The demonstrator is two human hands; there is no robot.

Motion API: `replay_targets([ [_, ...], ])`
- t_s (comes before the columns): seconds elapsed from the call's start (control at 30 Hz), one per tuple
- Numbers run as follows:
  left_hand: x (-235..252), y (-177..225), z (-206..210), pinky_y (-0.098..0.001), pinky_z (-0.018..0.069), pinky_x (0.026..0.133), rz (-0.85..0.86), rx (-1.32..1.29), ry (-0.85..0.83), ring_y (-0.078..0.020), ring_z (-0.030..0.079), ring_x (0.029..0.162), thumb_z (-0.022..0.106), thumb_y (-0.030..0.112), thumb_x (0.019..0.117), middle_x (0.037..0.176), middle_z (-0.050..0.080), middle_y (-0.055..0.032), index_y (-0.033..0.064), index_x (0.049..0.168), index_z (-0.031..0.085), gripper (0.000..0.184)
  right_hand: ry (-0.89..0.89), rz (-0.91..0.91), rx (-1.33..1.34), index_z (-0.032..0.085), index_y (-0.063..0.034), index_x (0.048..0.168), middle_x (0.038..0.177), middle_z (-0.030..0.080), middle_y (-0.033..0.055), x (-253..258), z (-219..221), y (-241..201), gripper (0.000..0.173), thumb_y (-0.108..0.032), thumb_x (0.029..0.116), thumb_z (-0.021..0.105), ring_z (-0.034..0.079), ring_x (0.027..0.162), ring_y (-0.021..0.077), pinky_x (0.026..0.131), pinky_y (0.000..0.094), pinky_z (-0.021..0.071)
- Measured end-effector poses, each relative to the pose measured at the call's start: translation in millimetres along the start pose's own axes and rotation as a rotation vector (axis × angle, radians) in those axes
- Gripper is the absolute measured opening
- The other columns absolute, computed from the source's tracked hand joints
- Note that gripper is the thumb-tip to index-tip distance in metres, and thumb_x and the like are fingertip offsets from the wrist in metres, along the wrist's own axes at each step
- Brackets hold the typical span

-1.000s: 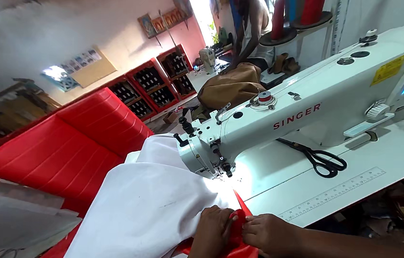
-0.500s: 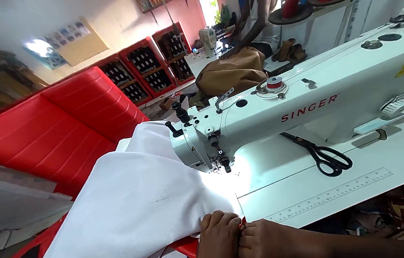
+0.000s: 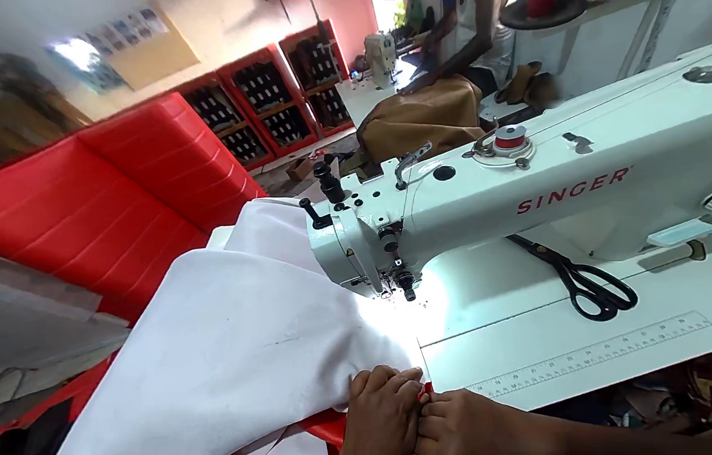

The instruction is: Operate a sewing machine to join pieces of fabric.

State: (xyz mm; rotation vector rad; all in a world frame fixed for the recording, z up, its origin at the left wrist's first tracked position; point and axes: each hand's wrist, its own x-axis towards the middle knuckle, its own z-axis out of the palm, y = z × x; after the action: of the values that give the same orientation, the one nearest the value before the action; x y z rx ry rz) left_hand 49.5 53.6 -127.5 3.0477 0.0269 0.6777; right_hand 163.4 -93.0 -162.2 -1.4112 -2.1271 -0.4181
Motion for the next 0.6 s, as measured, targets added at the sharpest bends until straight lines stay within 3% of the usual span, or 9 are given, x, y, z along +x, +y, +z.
replay_targets([
  [0.23,3.5,-12.0,12.8,-0.0368,0.0428,0.084,0.016,-0.043,0.087,-0.0128,0.066,0.09,0.041,0.039,0.1036,0.105,0.077,0.0113,0.0239,0.085,0.073,0.04,0.001,0.049,0.013,0.066,-0.009,0.088,0.08,0.069,0.0051,2.4,3.1,3.2,0.016,-0.003,0.097,0.055,0.07,0.079,0.0195,0.073,0.0304,0.0579],
  [0.37,16.2,-21.3,16.4,-0.0384,0.0453,0.083,0.0,-0.037,0.059,-0.0142,0.068,0.089,0.04,0.041,0.1043,0.105,0.078,0.0106,0.0226,0.086,0.075,0.043,-0.005,0.107,0.03,0.067,-0.0087,0.087,0.081,0.069,0.006,7.4,4.2,13.1,0.011,-0.002,0.0924,0.06,0.071,0.082,0.0206,0.076,0.032,0.0588],
  [0.5,28.9,-30.4,21.5,-0.04,0.0454,0.083,-0.009,-0.03,0.057,-0.0152,0.068,0.086,0.04,0.04,0.1037,0.103,0.078,0.0093,0.0217,0.086,0.076,0.044,-0.03,0.149,0.059,0.066,-0.0071,0.088,0.084,0.071,0.0077,12.3,3.7,25.0,0.011,-0.001,0.0939,0.059,0.073,0.089,0.0227,0.084,0.0342,0.0593],
  [0.6,38.2,-37.6,25.0,-0.0406,0.0453,0.083,-0.016,-0.021,0.066,-0.016,0.068,0.084,0.041,0.038,0.1027,0.1,0.078,0.0083,0.0206,0.085,0.076,0.043,-0.036,0.171,0.061,0.067,-0.0062,0.088,0.085,0.072,0.0086,17.1,3.2,33.9,0.011,0.0,0.0927,0.059,0.073,0.09,0.0232,0.085,0.0348,0.0591],
])
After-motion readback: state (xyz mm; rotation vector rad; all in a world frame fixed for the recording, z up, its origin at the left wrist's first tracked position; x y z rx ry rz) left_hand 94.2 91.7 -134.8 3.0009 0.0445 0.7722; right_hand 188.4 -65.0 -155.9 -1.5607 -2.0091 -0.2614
